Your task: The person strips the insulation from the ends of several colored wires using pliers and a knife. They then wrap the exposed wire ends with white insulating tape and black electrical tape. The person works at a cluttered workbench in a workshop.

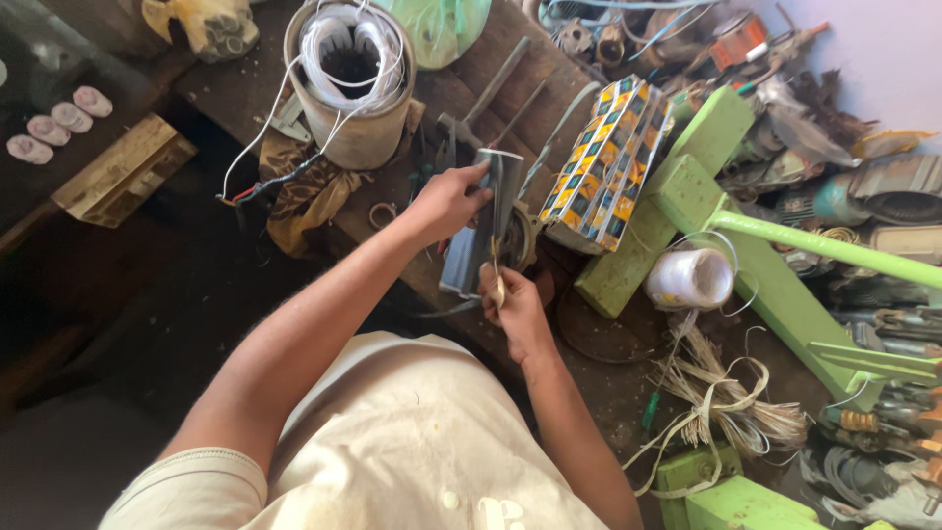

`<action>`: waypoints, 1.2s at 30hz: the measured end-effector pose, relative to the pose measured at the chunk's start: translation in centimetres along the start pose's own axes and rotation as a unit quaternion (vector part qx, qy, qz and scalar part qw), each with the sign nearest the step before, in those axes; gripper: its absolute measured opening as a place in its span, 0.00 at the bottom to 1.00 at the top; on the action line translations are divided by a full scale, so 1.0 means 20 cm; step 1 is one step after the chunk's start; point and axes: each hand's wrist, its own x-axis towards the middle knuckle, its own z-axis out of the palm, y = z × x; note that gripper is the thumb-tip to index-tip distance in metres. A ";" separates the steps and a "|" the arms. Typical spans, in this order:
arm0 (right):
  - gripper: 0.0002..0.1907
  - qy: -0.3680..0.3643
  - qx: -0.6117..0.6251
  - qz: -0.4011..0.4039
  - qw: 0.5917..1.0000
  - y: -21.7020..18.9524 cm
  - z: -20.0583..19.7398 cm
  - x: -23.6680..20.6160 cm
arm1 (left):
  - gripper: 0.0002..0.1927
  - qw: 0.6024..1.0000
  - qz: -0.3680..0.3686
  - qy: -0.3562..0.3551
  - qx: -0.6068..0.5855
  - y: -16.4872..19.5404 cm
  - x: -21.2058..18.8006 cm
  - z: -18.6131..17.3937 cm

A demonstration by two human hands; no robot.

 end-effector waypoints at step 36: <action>0.24 -0.045 -0.046 -0.114 0.991 -0.01 0.04 0.00 | 0.11 0.869 -0.046 0.097 -0.482 0.07 -0.07 0.05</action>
